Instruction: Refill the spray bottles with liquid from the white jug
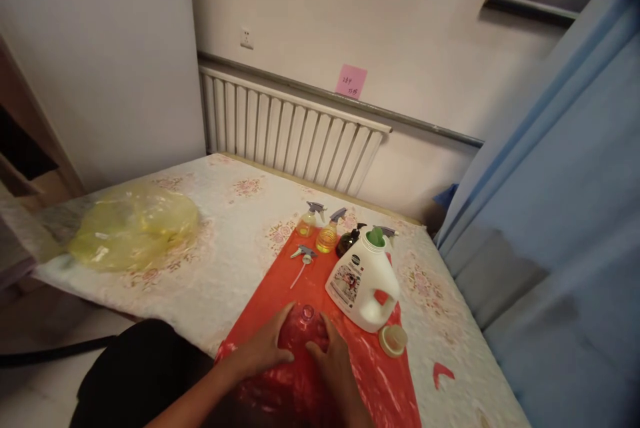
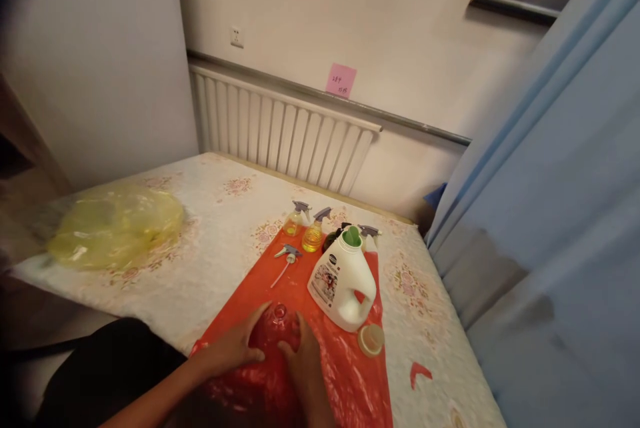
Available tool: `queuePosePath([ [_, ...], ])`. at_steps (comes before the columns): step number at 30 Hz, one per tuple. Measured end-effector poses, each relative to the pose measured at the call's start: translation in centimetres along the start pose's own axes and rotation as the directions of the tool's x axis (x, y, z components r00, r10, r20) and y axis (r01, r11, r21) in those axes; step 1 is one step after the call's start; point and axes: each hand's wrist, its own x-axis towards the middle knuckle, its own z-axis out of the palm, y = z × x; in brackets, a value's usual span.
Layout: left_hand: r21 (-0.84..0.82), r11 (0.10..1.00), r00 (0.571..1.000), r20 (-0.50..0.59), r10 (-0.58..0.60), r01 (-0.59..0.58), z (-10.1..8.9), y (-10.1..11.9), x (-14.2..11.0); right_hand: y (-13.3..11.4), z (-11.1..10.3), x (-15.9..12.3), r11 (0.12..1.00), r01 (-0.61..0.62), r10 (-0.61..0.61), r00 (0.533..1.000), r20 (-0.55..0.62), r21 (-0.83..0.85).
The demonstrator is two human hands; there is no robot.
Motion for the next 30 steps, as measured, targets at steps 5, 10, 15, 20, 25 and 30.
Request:
queuePosePath([
  [5, -0.101, 0.995, 0.979, -0.202, 0.006, -0.027, 0.6, 2.6, -0.1, 1.5, -1.8, -0.7, 0.996, -0.023, 0.021, 1.0, 0.018, 0.087],
  [10, -0.086, 0.99, 0.923, -0.379, 0.071, -0.111, 1.6, 3.7, 1.5, 2.5, -3.6, -2.0, 0.998, -0.019, 0.015, 0.998, 0.068, 0.058],
  [15, -0.008, 0.988, 0.891, -0.433, 0.136, -0.154, 2.1, 4.3, 2.2, 3.8, -5.4, -2.6, 0.995, 0.006, -0.017, 0.993, 0.121, 0.096],
  [20, -0.013, 0.99, 0.893, -0.434, 0.124, -0.143, 2.3, 4.1, 2.4, 4.5, -6.9, -2.6, 0.983, -0.027, 0.005, 0.992, 0.123, 0.181],
  [25, -0.047, 0.993, 0.904, -0.421, 0.075, -0.105, 2.6, 3.3, 2.5, 3.9, -7.9, -3.1, 0.974, -0.077, 0.048, 0.99, 0.135, 0.215],
  [30, -0.054, 0.988, 0.885, -0.454, 0.106, -0.146, 2.5, 2.3, 2.5, 3.8, -8.9, -3.2, 0.975, -0.074, 0.047, 0.99, 0.132, 0.207],
])
